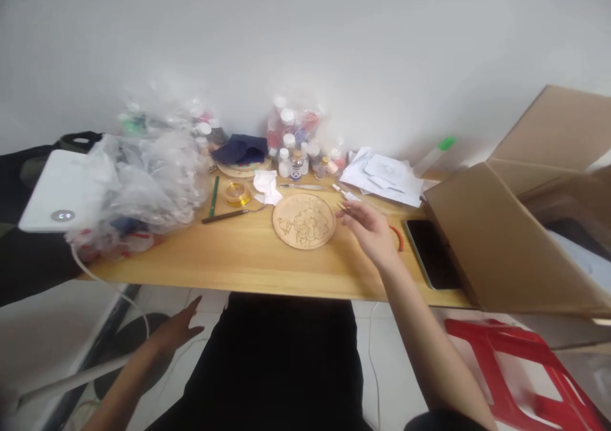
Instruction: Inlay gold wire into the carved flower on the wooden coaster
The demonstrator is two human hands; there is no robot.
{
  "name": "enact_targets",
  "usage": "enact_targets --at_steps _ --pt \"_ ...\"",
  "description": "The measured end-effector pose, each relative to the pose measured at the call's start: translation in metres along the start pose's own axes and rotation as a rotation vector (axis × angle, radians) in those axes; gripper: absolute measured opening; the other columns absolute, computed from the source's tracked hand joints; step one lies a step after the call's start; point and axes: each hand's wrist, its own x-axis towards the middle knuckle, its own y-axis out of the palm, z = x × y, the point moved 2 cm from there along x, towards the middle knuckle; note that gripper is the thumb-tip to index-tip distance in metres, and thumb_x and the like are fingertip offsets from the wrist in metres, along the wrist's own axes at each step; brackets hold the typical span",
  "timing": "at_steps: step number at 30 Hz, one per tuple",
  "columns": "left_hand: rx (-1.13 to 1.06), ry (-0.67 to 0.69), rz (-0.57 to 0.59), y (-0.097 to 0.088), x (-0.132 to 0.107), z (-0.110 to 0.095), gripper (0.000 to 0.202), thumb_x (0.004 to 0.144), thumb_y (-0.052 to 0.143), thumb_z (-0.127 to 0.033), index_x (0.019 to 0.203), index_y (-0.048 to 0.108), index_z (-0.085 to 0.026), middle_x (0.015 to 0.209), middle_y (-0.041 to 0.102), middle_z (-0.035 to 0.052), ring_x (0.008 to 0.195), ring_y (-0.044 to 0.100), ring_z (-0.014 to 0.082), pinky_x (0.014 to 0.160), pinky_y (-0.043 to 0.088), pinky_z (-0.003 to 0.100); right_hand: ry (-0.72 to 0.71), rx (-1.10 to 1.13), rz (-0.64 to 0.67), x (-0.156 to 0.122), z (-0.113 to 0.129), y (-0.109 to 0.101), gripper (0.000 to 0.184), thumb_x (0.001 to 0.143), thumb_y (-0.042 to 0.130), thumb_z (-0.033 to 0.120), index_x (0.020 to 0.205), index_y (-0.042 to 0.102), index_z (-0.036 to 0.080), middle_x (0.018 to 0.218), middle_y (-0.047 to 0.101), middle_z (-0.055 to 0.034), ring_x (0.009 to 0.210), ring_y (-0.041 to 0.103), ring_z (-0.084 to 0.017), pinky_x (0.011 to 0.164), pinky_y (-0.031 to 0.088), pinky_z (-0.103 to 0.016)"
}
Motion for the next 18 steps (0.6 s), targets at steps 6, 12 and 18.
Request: enact_targets --at_steps 6,12,18 --pt "-0.044 0.222 0.086 -0.074 -0.076 -0.052 0.033 0.085 0.055 -0.049 0.110 0.067 -0.031 0.101 0.075 0.0029 0.093 0.071 0.0261 0.077 0.054 0.032 -0.351 -0.640 0.165 -0.005 0.002 0.029 0.022 0.094 0.047 0.029 0.103 0.064 0.019 0.088 0.071 -0.0084 0.078 0.067 -0.021 0.069 0.053 -0.035" --pt "-0.068 0.832 -0.298 -0.165 -0.079 -0.188 0.027 0.099 0.043 -0.038 0.101 0.066 -0.024 0.094 0.071 0.0015 0.085 0.067 0.0171 0.073 0.054 0.027 -0.563 -0.860 0.231 0.014 -0.001 0.043 0.014 0.093 0.051 0.018 0.096 0.064 0.014 0.080 0.068 -0.0064 0.072 0.062 -0.018 0.065 0.049 -0.030" --pt "0.125 1.169 -0.494 -0.176 -0.019 -0.272 0.030 0.100 0.040 -0.025 0.091 0.066 -0.014 0.096 0.067 0.0089 0.090 0.061 0.0215 0.078 0.054 0.037 -0.541 -0.784 0.263 0.023 -0.011 0.044 0.012 0.091 0.054 0.017 0.097 0.064 0.014 0.080 0.067 -0.0053 0.072 0.060 -0.017 0.064 0.046 -0.030"
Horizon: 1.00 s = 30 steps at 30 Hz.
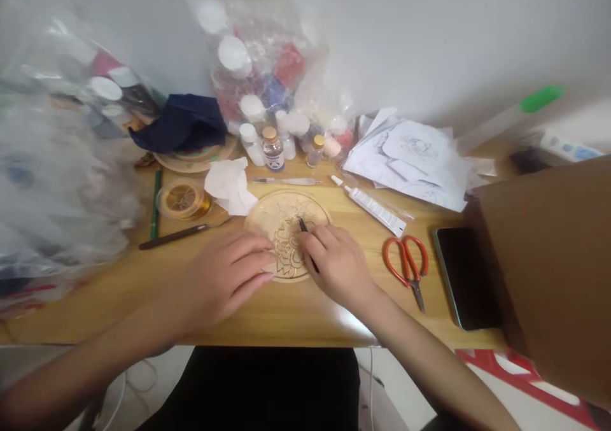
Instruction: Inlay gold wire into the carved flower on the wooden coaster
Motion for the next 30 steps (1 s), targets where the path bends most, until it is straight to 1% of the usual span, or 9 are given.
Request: enact_targets --at_steps 2,5,8,12,18,25,30 --pt "0.062 0.074 -0.024 0.011 0.010 0.008 0.026 0.099 0.043 -0.021 0.090 0.066 -0.012 0.094 0.067 0.0093 0.091 0.062 0.0226 0.079 0.053 0.039 0.012 0.021 0.009 0.000 -0.001 0.002 0.012 0.090 0.056 0.016 0.099 0.064 0.014 0.082 0.067 -0.0051 0.074 0.060 -0.016 0.065 0.047 -0.029" --pt "0.152 0.156 -0.101 0.023 0.014 0.015 0.020 0.097 0.049 -0.020 0.093 0.066 -0.010 0.098 0.069 0.0093 0.098 0.062 0.0231 0.085 0.053 0.038 0.014 0.029 -0.001 0.000 -0.001 0.003 0.013 0.089 0.057 0.015 0.100 0.065 0.014 0.081 0.067 -0.0047 0.073 0.060 -0.017 0.065 0.047 -0.030" --pt "0.191 0.185 -0.159 0.032 0.011 0.018 0.016 0.094 0.056 -0.022 0.097 0.066 -0.010 0.102 0.070 0.0085 0.101 0.062 0.0225 0.089 0.053 0.037 0.009 0.027 -0.012 0.000 -0.001 0.003 0.014 0.089 0.058 0.013 0.100 0.065 0.013 0.079 0.068 -0.0047 0.073 0.061 -0.017 0.065 0.048 -0.030" --pt "0.168 0.208 -0.219 0.041 0.007 0.021 0.019 0.092 0.060 -0.022 0.099 0.065 -0.006 0.102 0.070 0.0112 0.100 0.064 0.0249 0.089 0.055 0.039 0.005 0.030 -0.023 -0.001 -0.002 0.001 0.013 0.089 0.059 0.014 0.101 0.064 0.013 0.081 0.069 -0.0056 0.073 0.061 -0.016 0.065 0.049 -0.030" --pt "0.115 0.162 -0.195 0.043 0.008 0.025 0.019 0.093 0.058 -0.023 0.102 0.065 -0.008 0.104 0.070 0.0116 0.102 0.064 0.0246 0.090 0.056 0.040 0.048 0.072 0.004 -0.003 -0.006 0.004 0.016 0.087 0.061 0.014 0.103 0.062 0.015 0.083 0.069 -0.0049 0.073 0.061 -0.016 0.066 0.051 -0.029" --pt "0.094 0.152 -0.176 0.043 0.008 0.027 0.017 0.092 0.058 -0.019 0.103 0.064 -0.007 0.107 0.069 0.0119 0.105 0.063 0.0257 0.091 0.055 0.041 0.060 0.096 0.010 -0.003 -0.007 0.006 0.022 0.085 0.065 0.013 0.106 0.060 0.016 0.085 0.068 -0.0048 0.073 0.060 -0.016 0.066 0.051 -0.030" --pt "0.097 0.141 -0.181 0.045 0.007 0.028 0.017 0.091 0.060 -0.019 0.103 0.065 -0.008 0.110 0.069 0.0113 0.107 0.063 0.0257 0.093 0.054 0.041 0.066 0.113 0.028 -0.005 -0.008 0.006 0.026 0.083 0.066 0.011 0.107 0.060 0.016 0.088 0.068 -0.0050 0.075 0.059 -0.016 0.067 0.051 -0.030"
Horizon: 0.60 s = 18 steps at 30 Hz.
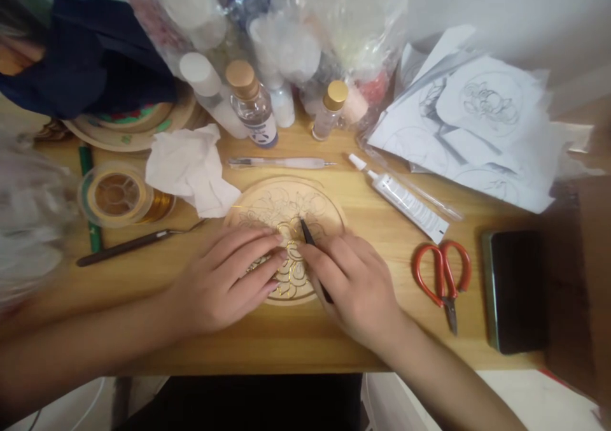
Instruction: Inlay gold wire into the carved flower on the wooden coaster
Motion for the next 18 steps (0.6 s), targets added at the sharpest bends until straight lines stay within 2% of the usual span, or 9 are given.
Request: enact_targets --at_steps 12,18 --pt "0.010 -0.014 0.045 0.0003 -0.0019 0.0003 0.022 0.090 0.061 -0.020 0.109 0.063 -0.009 0.121 0.067 0.0147 0.117 0.061 0.0269 0.097 0.055 0.043 0.016 0.036 0.012 0.0032 0.0001 -0.0019 0.023 0.083 0.063 0.011 0.106 0.062 0.017 0.085 0.067 -0.0046 0.073 0.060 -0.016 0.065 0.051 -0.029" --pt "-0.022 -0.035 0.109 0.0005 -0.0027 0.0009 0.026 0.090 0.061 -0.023 0.111 0.062 -0.008 0.127 0.064 0.0174 0.123 0.057 0.0295 0.102 0.051 0.046 0.040 0.092 -0.006 0.0027 -0.0004 -0.0061 0.024 0.083 0.063 0.010 0.106 0.061 0.016 0.086 0.067 -0.0054 0.075 0.061 -0.015 0.066 0.052 -0.027"
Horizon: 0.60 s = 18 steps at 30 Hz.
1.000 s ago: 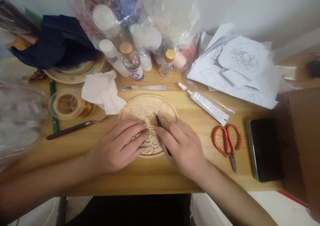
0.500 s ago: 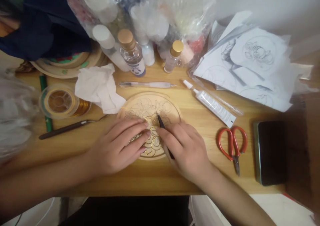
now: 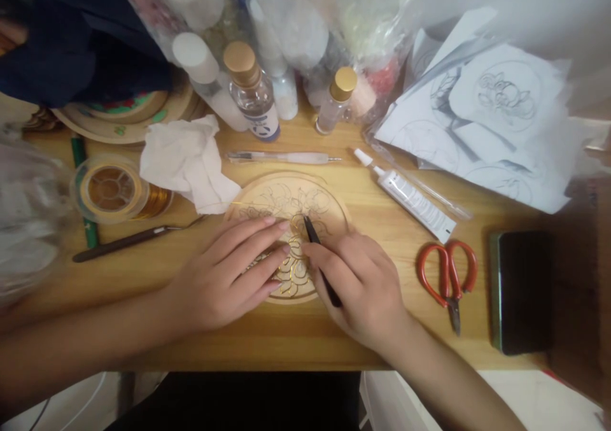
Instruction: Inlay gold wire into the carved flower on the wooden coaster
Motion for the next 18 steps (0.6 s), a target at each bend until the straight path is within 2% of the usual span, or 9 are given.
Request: enact_targets --at_steps 11,18 --pt "0.039 -0.001 0.099 0.0030 0.0015 -0.0004 0.049 0.098 0.045 -0.043 0.126 0.057 -0.004 0.138 0.057 0.0185 0.131 0.049 0.0321 0.108 0.042 0.049 -0.011 0.000 0.016 0.0019 -0.0025 0.0044 0.024 0.083 0.065 0.009 0.106 0.061 0.015 0.085 0.069 -0.0056 0.073 0.061 -0.015 0.066 0.052 -0.029" --pt "0.084 0.011 0.121 0.0033 0.0014 -0.0013 0.055 0.097 0.046 -0.048 0.128 0.055 -0.003 0.138 0.057 0.0186 0.130 0.050 0.0315 0.108 0.041 0.048 -0.018 0.033 0.010 0.0009 -0.0038 0.0054 0.027 0.083 0.064 0.010 0.109 0.062 0.015 0.086 0.070 -0.0064 0.074 0.063 -0.016 0.067 0.054 -0.030"
